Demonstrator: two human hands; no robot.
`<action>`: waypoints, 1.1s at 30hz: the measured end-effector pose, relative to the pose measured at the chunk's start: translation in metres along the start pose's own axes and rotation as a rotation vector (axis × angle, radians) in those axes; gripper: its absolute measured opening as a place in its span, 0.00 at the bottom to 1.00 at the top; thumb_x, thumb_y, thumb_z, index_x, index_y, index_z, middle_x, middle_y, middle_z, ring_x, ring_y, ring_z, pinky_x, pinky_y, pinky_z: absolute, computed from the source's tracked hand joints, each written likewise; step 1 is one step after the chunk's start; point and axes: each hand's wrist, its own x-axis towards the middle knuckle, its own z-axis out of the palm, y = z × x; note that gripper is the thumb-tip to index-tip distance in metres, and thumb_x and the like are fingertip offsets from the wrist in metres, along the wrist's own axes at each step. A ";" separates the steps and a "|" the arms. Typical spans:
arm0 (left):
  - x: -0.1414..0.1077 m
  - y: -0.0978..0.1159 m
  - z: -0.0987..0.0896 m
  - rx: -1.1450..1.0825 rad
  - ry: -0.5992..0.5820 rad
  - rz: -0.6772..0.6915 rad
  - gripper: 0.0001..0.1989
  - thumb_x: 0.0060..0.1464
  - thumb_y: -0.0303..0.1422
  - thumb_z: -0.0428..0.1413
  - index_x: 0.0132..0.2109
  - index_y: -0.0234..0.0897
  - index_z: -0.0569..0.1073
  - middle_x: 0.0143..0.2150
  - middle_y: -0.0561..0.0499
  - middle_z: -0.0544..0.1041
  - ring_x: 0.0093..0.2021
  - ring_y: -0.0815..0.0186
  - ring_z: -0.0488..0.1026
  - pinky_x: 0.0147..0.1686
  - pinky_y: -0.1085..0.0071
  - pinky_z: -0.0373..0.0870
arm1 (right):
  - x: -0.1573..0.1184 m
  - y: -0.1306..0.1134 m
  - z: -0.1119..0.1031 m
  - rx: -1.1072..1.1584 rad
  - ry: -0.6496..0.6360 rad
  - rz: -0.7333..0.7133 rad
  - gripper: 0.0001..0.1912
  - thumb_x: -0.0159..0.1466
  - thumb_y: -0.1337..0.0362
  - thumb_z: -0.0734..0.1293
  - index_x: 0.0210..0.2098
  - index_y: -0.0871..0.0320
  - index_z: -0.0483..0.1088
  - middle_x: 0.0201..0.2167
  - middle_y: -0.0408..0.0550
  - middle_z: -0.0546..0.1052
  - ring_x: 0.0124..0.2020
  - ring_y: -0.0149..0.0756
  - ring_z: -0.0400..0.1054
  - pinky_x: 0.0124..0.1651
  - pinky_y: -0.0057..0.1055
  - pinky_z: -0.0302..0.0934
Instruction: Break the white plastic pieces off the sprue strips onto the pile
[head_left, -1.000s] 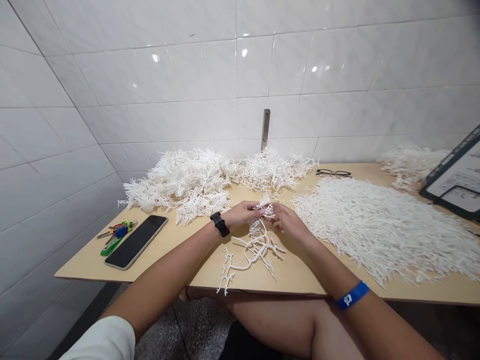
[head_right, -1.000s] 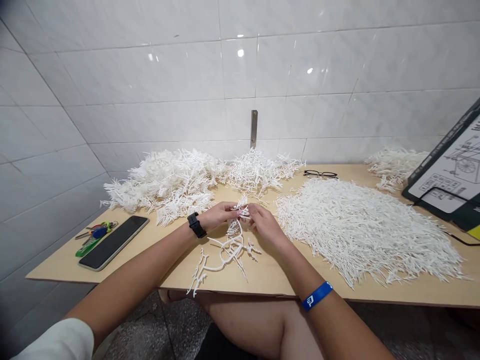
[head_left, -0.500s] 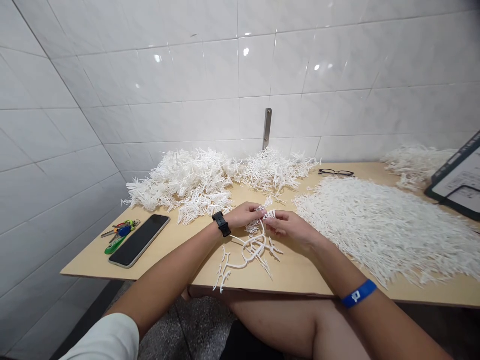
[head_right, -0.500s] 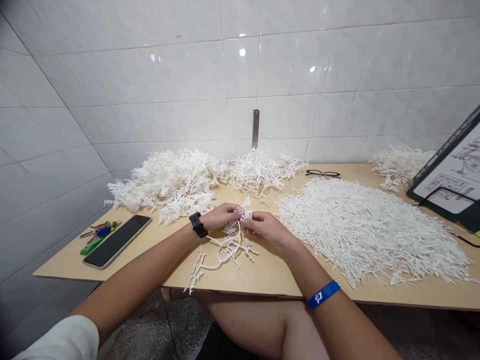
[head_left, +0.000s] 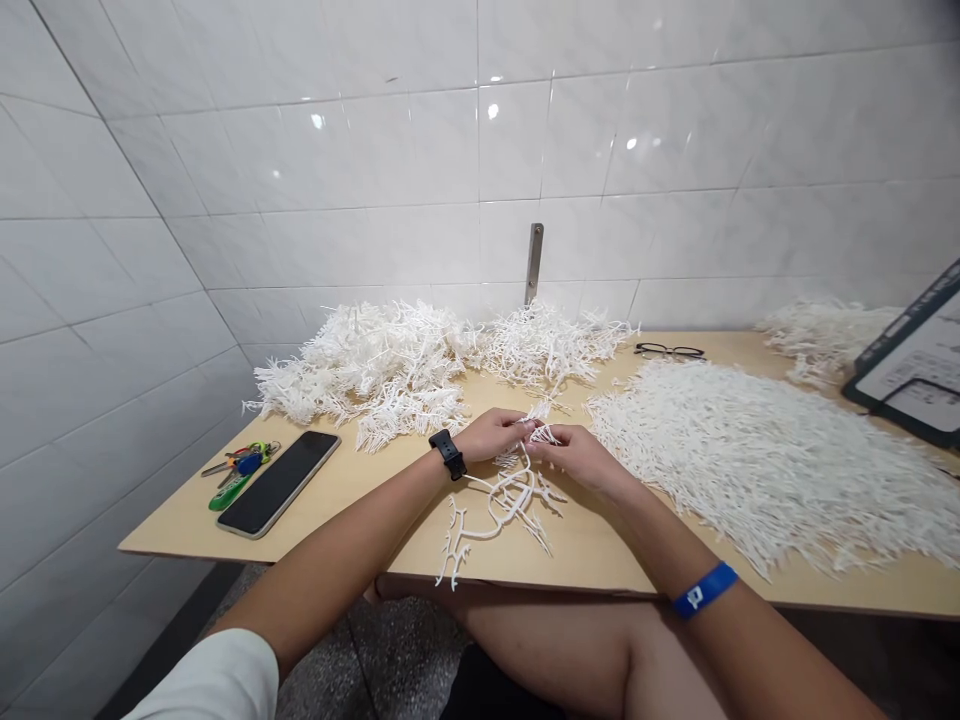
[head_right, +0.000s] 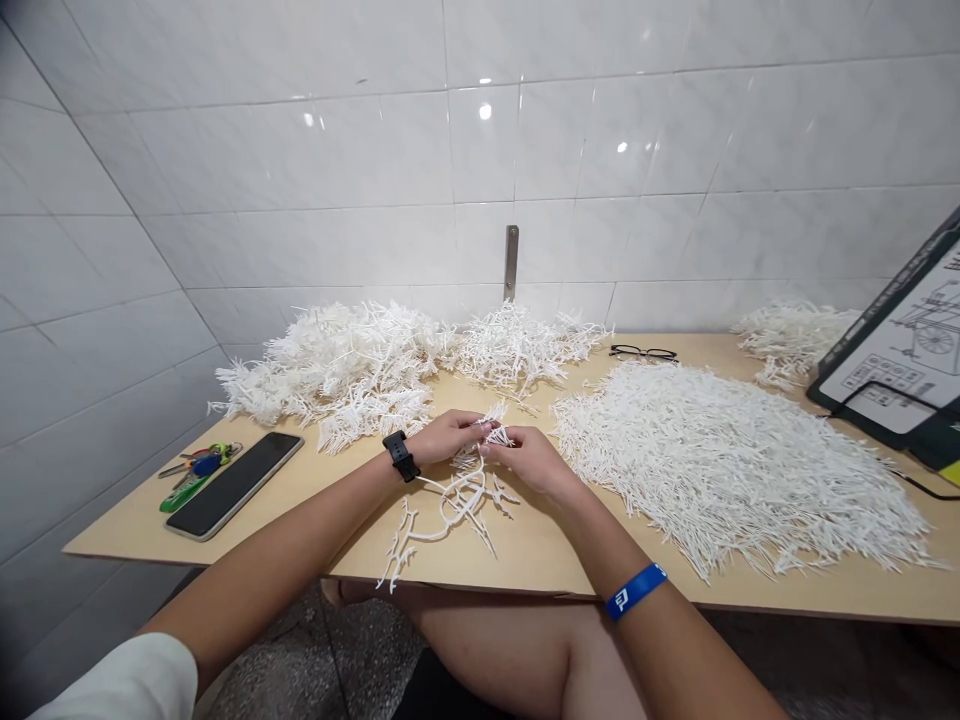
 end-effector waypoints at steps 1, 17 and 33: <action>0.000 -0.001 0.000 -0.028 0.017 -0.010 0.28 0.48 0.53 0.58 0.40 0.30 0.78 0.38 0.45 0.78 0.40 0.62 0.72 0.41 0.69 0.66 | 0.000 0.000 -0.001 0.018 -0.008 0.004 0.22 0.49 0.46 0.72 0.24 0.61 0.69 0.20 0.41 0.64 0.24 0.29 0.55 0.28 0.30 0.48; 0.001 0.004 0.016 -0.227 0.127 -0.007 0.31 0.52 0.53 0.54 0.50 0.30 0.76 0.38 0.42 0.80 0.38 0.62 0.75 0.42 0.67 0.69 | 0.000 -0.010 0.017 0.258 0.032 0.146 0.24 0.47 0.46 0.73 0.19 0.57 0.61 0.13 0.37 0.60 0.14 0.24 0.50 0.19 0.27 0.41; 0.004 0.010 -0.006 -0.460 0.384 -0.085 0.25 0.56 0.51 0.53 0.46 0.32 0.76 0.52 0.38 0.75 0.38 0.64 0.75 0.33 0.72 0.68 | -0.009 -0.013 -0.015 -0.630 0.366 -0.052 0.12 0.62 0.61 0.61 0.33 0.55 0.77 0.37 0.54 0.77 0.38 0.44 0.68 0.38 0.37 0.55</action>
